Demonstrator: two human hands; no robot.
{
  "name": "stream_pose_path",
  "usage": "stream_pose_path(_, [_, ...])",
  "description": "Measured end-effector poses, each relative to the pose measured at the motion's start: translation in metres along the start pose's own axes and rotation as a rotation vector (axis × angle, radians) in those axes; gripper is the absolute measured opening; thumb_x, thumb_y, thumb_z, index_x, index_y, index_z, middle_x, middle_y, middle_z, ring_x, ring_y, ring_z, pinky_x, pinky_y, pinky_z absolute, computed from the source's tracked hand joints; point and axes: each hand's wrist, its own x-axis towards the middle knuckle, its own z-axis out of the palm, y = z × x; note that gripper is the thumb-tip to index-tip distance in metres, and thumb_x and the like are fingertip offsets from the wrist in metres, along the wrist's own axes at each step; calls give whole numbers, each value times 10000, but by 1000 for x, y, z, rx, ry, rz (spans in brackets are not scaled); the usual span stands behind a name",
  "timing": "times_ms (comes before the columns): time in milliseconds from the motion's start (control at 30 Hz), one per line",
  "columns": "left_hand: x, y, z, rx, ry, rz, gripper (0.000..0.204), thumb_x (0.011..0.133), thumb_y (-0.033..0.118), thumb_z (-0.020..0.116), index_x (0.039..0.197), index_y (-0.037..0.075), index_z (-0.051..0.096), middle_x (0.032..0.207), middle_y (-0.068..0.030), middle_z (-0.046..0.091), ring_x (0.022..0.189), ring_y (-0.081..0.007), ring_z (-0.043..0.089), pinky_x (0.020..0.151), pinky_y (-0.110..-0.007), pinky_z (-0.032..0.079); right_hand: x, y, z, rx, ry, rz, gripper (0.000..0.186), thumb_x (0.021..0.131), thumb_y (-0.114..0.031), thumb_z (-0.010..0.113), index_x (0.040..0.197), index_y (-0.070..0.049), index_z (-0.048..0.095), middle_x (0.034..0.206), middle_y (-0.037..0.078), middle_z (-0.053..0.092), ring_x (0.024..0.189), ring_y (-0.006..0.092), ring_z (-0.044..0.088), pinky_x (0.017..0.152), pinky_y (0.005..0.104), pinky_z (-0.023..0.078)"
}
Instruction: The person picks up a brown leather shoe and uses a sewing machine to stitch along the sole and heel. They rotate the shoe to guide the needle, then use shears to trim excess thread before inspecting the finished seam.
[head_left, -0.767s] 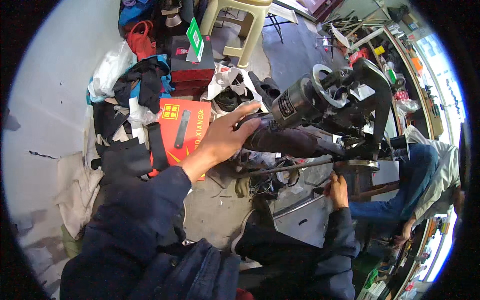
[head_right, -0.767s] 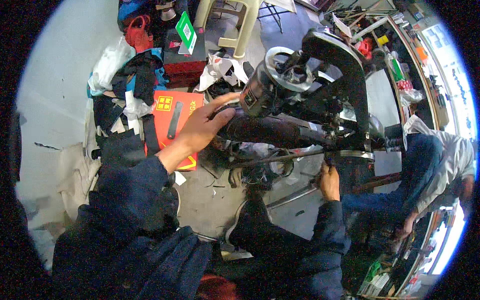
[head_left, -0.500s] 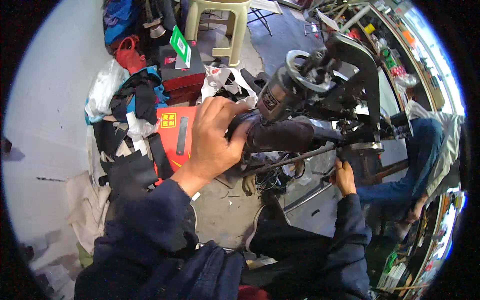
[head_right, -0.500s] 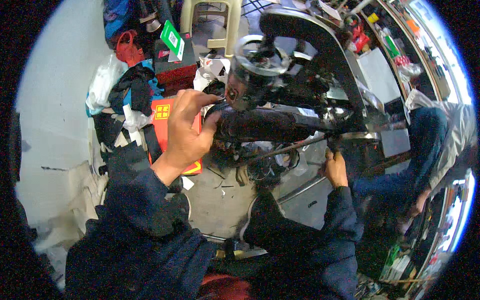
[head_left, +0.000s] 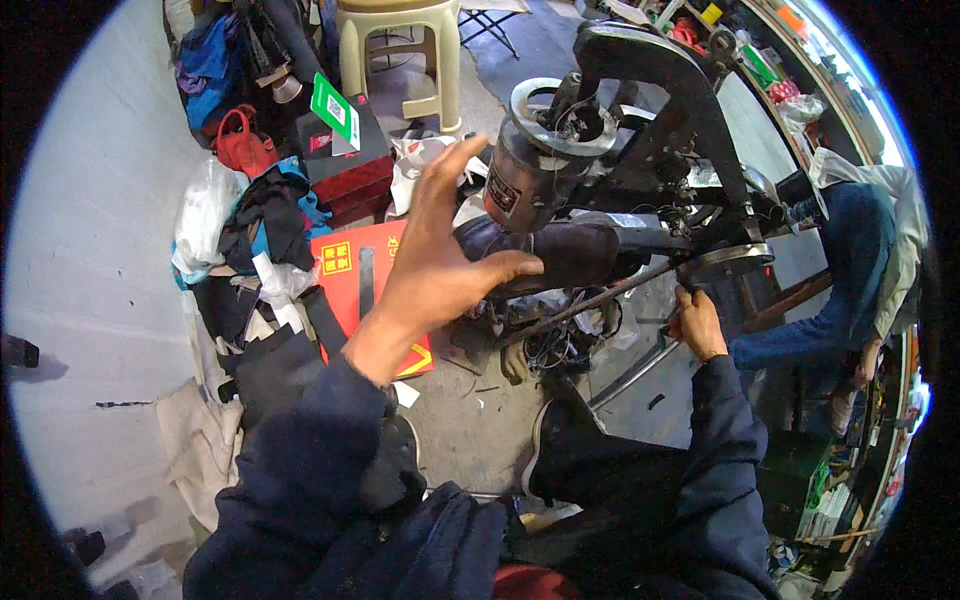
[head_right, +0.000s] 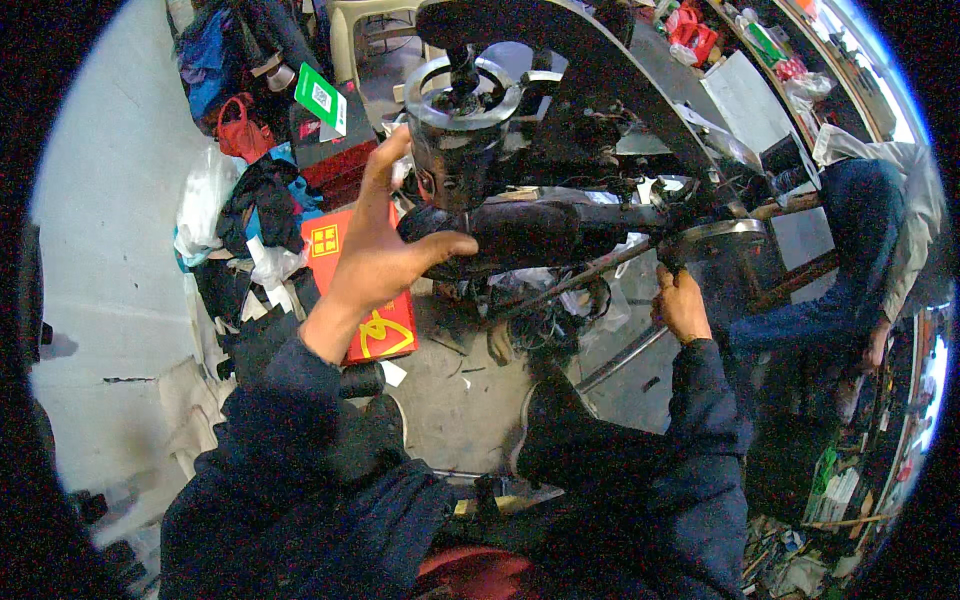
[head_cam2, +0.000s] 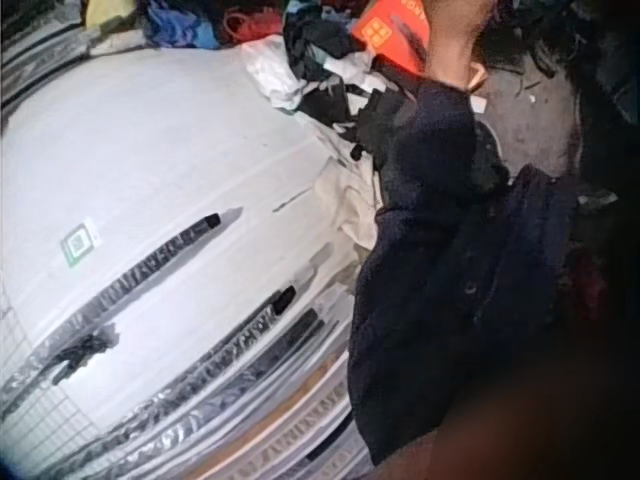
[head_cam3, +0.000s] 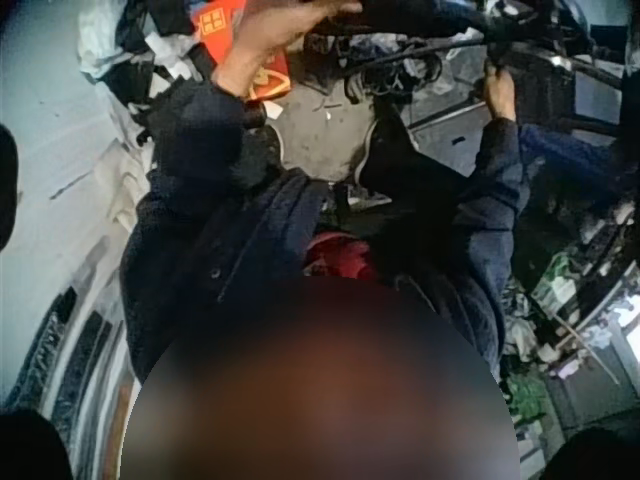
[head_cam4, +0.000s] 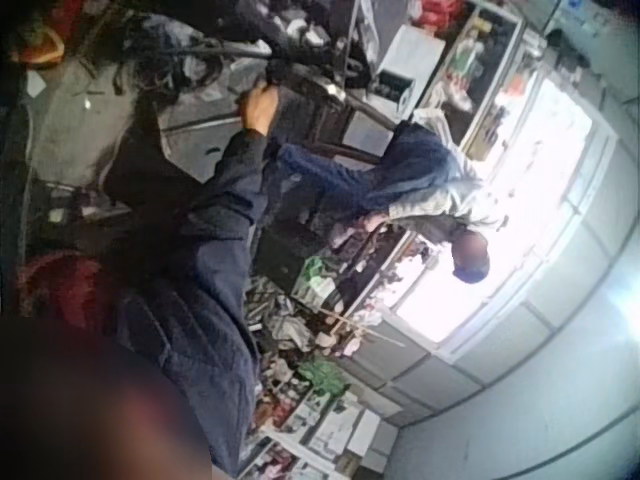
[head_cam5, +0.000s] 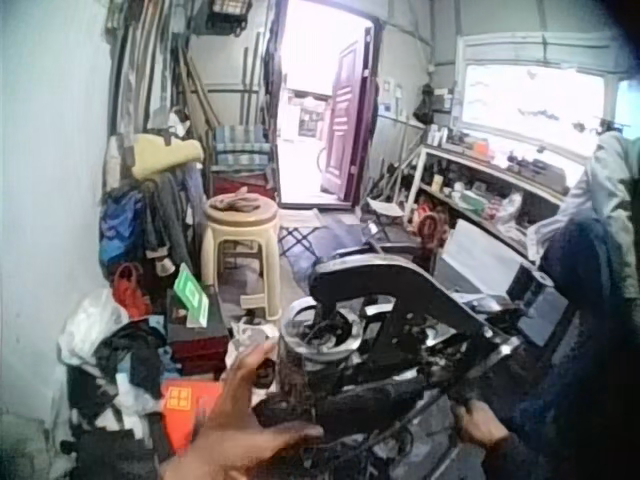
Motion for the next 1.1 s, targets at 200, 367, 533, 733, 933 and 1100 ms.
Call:
stream_pose_path(200, [14,2,9,-26,-145,-164,931,628,323,991,1366,48,496,1371,-159,544,1341,-358,514,1125,-440,408,5,6,0,33,0,7,404,1070,-363,554,1102,38,594,704,126,635,544,217,616,528,377,472])
stream_pose_path(367, [2,7,17,-82,-90,-259,963,660,290,975,1440,47,465,1422,-184,534,1378,-358,509,1155,-409,396,6,8,0,24,-1,15,396,1069,-376,559,1095,18,578,704,119,626,539,218,608,505,364,474])
stream_pose_path(533, [-26,-4,6,-129,-153,-337,876,785,219,885,1517,74,427,1467,-173,526,1388,-334,511,1141,-405,414,3,5,-1,102,-34,38,378,1066,-400,563,1055,-22,564,709,91,610,542,207,606,485,346,490])
stream_pose_path(733, [-42,-17,4,-59,-242,-363,743,887,186,817,1518,42,451,1402,-152,603,1280,-236,589,1065,-356,470,4,4,0,25,-8,9,371,1061,-388,570,1061,-17,572,712,87,627,539,207,621,488,349,505])
stream_pose_path(933, [-42,-17,4,-249,-269,-497,709,909,151,808,1503,-5,454,1254,-108,700,1137,-156,643,1007,-309,502,-1,3,1,156,-10,54,351,1074,-377,559,982,-38,541,687,80,602,527,183,593,492,326,478])
stream_pose_path(1100, [-42,-16,6,-286,-255,-514,669,894,125,806,1478,39,491,1224,-100,712,1121,-157,655,1002,-317,504,-14,-13,-2,97,12,-159,358,1066,-389,581,943,-55,544,668,41,569,520,144,553,488,290,439])
